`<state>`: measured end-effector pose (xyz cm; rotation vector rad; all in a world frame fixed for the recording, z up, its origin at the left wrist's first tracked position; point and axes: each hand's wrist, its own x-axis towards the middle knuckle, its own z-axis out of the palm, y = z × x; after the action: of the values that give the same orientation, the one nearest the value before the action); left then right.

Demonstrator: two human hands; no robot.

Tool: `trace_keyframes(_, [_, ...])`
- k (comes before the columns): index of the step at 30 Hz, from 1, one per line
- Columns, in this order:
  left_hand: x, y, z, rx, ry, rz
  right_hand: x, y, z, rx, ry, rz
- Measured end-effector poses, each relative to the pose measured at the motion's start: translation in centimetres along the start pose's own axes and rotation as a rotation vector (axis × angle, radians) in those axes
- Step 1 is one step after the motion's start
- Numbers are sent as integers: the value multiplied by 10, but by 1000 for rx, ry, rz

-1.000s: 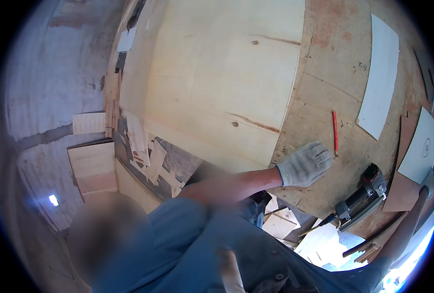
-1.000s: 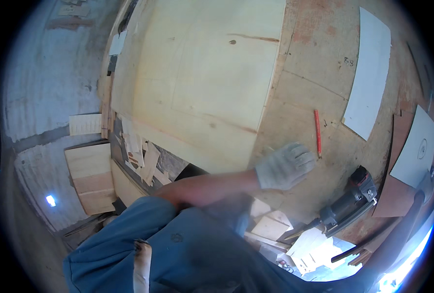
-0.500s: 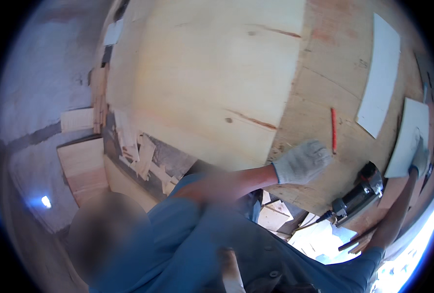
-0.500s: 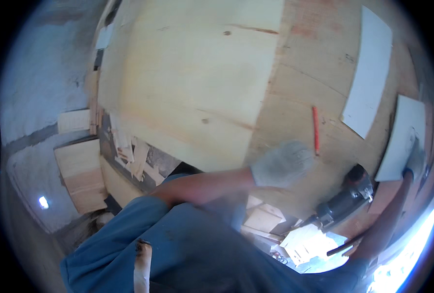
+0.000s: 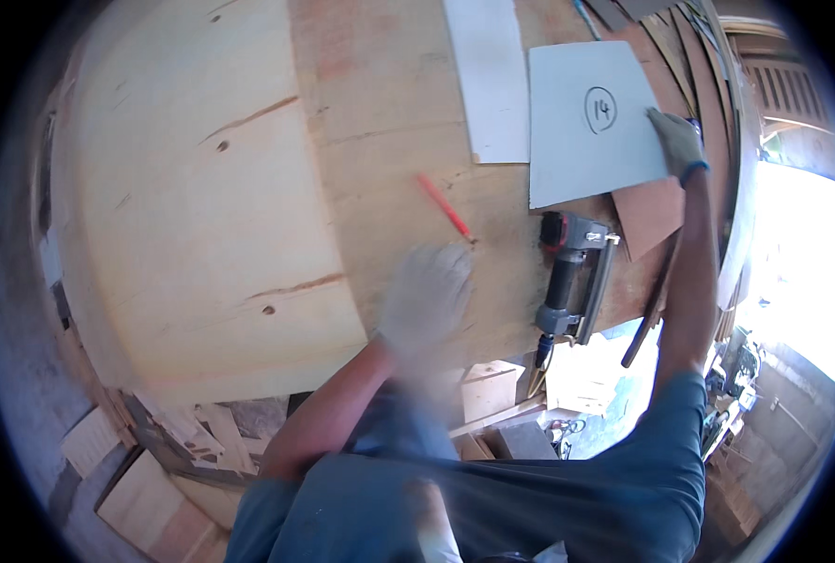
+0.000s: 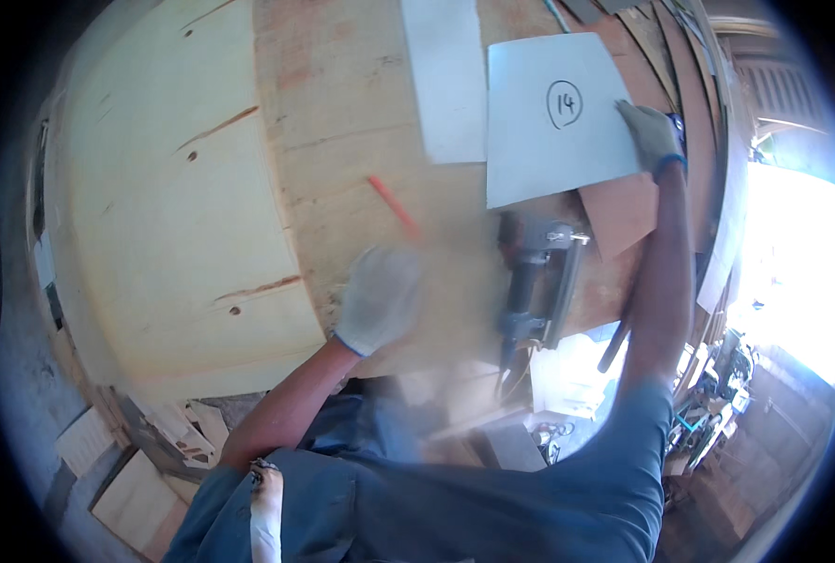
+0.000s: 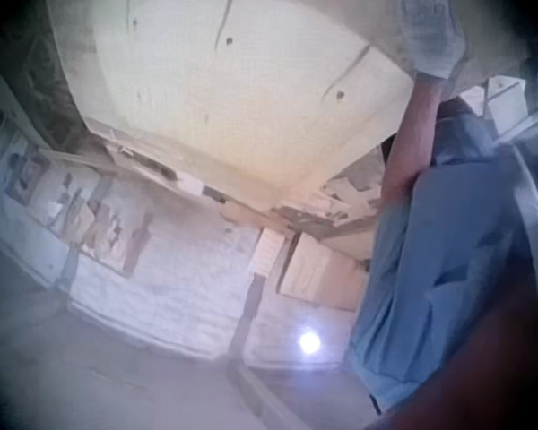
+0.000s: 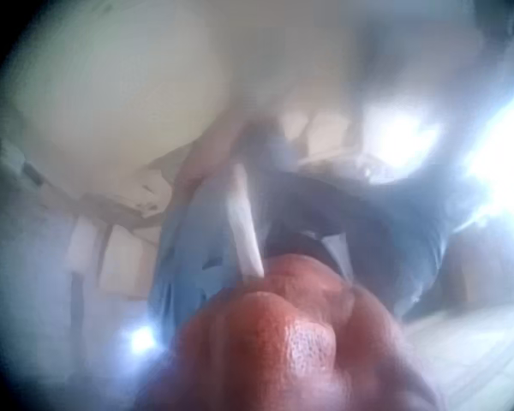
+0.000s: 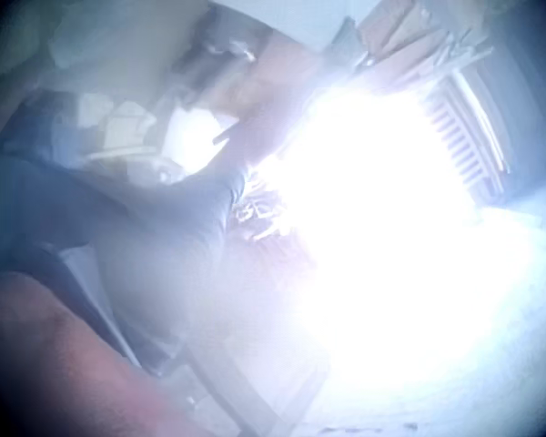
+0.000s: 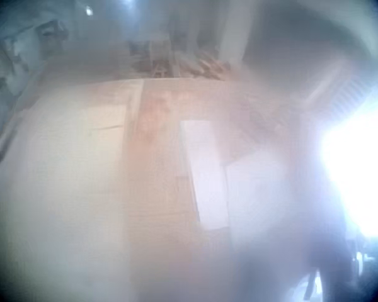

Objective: The person uses a hand saw to cut a piece of plywood on a workbench. They then place a paper template on the plywood, trace its outline with a pencil, and proceed to cut along the marked line.

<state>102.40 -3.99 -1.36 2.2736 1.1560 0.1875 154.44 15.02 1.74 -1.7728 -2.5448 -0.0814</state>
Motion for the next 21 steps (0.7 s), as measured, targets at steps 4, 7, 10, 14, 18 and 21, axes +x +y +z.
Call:
trace_keyframes(4, [-24, -8, 23, -32, 298, 30, 6, -87, -87, 741, -181, 443])
trace_keyframes(7, [-31, -9, -7, -173, 470, 131, -4, -182, -151, 589, -4, 535])
trace_keyframes(10, [-39, -21, -3, -343, 398, 144, -14, -271, -186, 510, 109, 496])
trace_keyframes(14, [-89, -39, -48, -1454, 294, 34, -12, -465, -214, 217, 162, 321])
trace_keyframes(18, [-219, -96, -120, -2175, 289, 182, -27, -671, -186, 144, 231, -208])
trace_keyframes(21, [-317, -165, -114, -1831, 548, -212, -38, -788, -156, 427, -104, -29])
